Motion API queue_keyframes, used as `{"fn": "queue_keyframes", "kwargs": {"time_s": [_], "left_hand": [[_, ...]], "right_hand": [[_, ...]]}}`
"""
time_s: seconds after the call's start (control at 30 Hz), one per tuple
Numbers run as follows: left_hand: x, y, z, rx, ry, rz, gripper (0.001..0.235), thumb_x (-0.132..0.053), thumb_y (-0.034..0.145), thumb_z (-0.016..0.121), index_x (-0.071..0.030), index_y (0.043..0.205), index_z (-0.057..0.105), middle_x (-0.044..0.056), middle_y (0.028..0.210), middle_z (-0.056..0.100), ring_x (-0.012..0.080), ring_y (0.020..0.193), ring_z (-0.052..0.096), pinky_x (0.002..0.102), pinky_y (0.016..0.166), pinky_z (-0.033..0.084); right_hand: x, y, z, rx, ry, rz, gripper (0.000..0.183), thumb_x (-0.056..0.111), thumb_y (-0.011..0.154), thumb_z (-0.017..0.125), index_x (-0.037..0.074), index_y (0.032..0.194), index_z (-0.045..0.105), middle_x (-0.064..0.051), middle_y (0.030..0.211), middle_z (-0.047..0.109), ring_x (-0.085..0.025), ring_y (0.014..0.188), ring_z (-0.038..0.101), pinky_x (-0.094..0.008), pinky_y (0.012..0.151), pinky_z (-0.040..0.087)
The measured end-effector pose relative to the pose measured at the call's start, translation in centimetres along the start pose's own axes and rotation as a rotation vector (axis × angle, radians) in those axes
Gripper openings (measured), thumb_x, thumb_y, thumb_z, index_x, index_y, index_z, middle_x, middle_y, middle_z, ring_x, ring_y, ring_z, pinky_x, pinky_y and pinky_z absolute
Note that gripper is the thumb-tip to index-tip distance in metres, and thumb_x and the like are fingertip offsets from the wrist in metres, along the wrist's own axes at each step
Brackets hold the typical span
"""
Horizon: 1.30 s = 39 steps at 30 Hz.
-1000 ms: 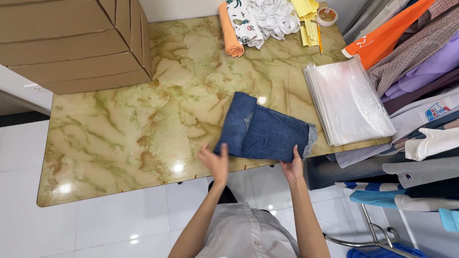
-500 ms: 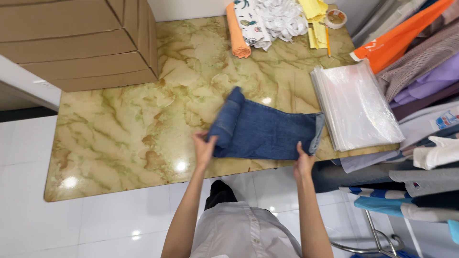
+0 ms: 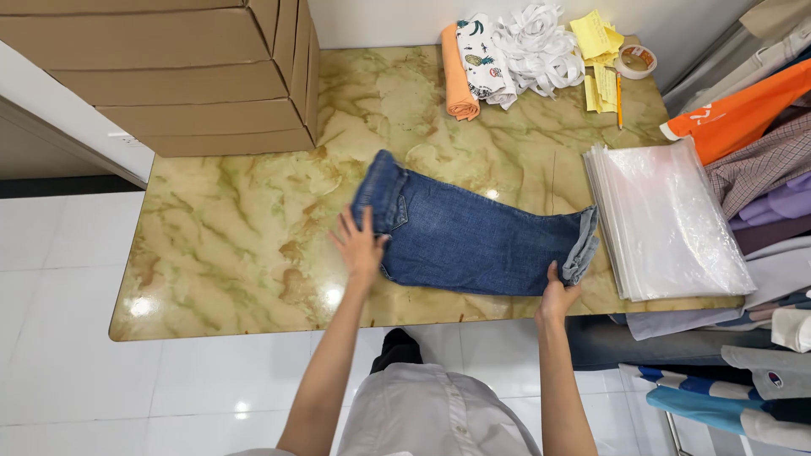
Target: The person folds a pair of denim shorts and places them on a hanger, then hangs them on a clothing rack. They repeat this process with a grey sweatshirt and an orange t-shirt, folding each item and placing it on a hanger before hanging it on the rack.
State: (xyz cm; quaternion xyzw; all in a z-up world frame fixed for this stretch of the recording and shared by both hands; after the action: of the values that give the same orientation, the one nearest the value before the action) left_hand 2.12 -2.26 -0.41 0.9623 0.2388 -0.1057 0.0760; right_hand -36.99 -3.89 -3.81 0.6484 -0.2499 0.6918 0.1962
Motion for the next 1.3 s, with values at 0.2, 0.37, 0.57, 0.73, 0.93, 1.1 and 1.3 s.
{"fn": "queue_keyframes", "kwargs": {"time_s": [0.2, 0.37, 0.57, 0.73, 0.93, 1.1, 1.3], "left_hand": [[5.3, 2.6, 0.2, -0.069, -0.044, 0.014, 0.074, -0.058, 0.096, 0.056, -0.018, 0.156, 0.037, 0.027, 0.153, 0.036, 0.0455, 0.145, 0.036, 0.068, 0.116, 0.025], [6.0, 6.0, 1.7, 0.107, -0.034, 0.176, 0.09, -0.041, 0.083, 0.074, -0.03, 0.16, 0.028, 0.014, 0.163, 0.026, 0.0411, 0.145, 0.035, 0.061, 0.111, 0.041], [4.9, 7.9, 0.4, -0.032, -0.822, -0.069, 0.04, -0.042, 0.09, 0.078, -0.016, 0.119, 0.073, 0.014, 0.109, 0.072, 0.0314, 0.107, 0.07, 0.046, 0.089, 0.054], [-4.7, 3.1, -5.5, 0.219, -1.463, -0.322, 0.04, -0.039, 0.083, 0.088, -0.005, 0.1, 0.074, 0.01, 0.084, 0.071, 0.0168, 0.08, 0.07, 0.034, 0.076, 0.06], [-18.0, -2.9, -4.4, 0.788, -1.87, -0.401, 0.047, -0.041, 0.082, 0.083, -0.015, 0.118, 0.066, 0.01, 0.102, 0.071, 0.0225, 0.088, 0.073, 0.042, 0.082, 0.062], [-28.6, -10.7, -4.4, 1.338, -1.81, -0.339, 0.058, -0.053, 0.078, 0.082, -0.01, 0.115, 0.07, 0.016, 0.107, 0.075, 0.0284, 0.094, 0.075, 0.047, 0.087, 0.062], [-36.7, -22.9, -3.8, 1.56, -1.606, -0.156, 0.041, -0.04, 0.076, 0.088, -0.01, 0.1, 0.072, 0.011, 0.085, 0.074, 0.024, 0.072, 0.075, 0.04, 0.068, 0.064]], "right_hand": [[-3.9, 1.8, -0.3, -0.053, -0.028, -0.016, 0.047, 0.011, 0.091, 0.082, 0.004, 0.133, 0.061, -0.012, 0.124, 0.061, -0.018, 0.122, 0.054, -0.039, 0.104, 0.043], [-4.3, 2.0, -0.3, -0.084, -0.018, 0.007, 0.046, 0.013, 0.089, 0.084, 0.006, 0.13, 0.063, -0.012, 0.122, 0.065, -0.019, 0.12, 0.058, -0.04, 0.1, 0.045], [2.9, -0.6, -3.9, -0.097, -0.047, 0.112, 0.058, 0.019, 0.087, 0.086, 0.002, 0.136, 0.06, -0.019, 0.133, 0.061, -0.027, 0.13, 0.054, -0.044, 0.105, 0.043], [3.6, -0.4, -12.0, -0.11, -0.014, 0.159, 0.055, 0.023, 0.084, 0.088, 0.008, 0.132, 0.065, -0.012, 0.12, 0.065, -0.02, 0.113, 0.061, -0.042, 0.092, 0.05], [4.7, -2.3, -22.6, -0.28, 0.195, 0.107, 0.033, 0.029, 0.089, 0.084, 0.019, 0.118, 0.071, -0.007, 0.103, 0.071, -0.016, 0.089, 0.069, -0.032, 0.074, 0.058], [4.0, -4.2, -33.0, -0.434, -0.509, 0.018, 0.099, 0.032, 0.075, 0.093, -0.005, 0.147, 0.035, -0.036, 0.128, 0.045, -0.053, 0.127, 0.045, -0.059, 0.109, 0.037], [17.4, -8.7, -31.4, 0.073, -0.075, -0.24, 0.057, 0.025, 0.102, 0.053, 0.009, 0.155, 0.037, -0.018, 0.152, 0.047, -0.03, 0.148, 0.034, -0.046, 0.118, 0.026]]}}
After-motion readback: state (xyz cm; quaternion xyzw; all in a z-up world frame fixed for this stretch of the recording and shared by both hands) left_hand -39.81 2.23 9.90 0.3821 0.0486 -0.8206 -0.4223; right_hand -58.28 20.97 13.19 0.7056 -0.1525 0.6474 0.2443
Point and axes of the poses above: each hand's wrist, its own y-axis towards the middle knuckle, its own z-axis out of the palm, x = y × z, the point moved 2 cm from there along y, towards the middle knuckle
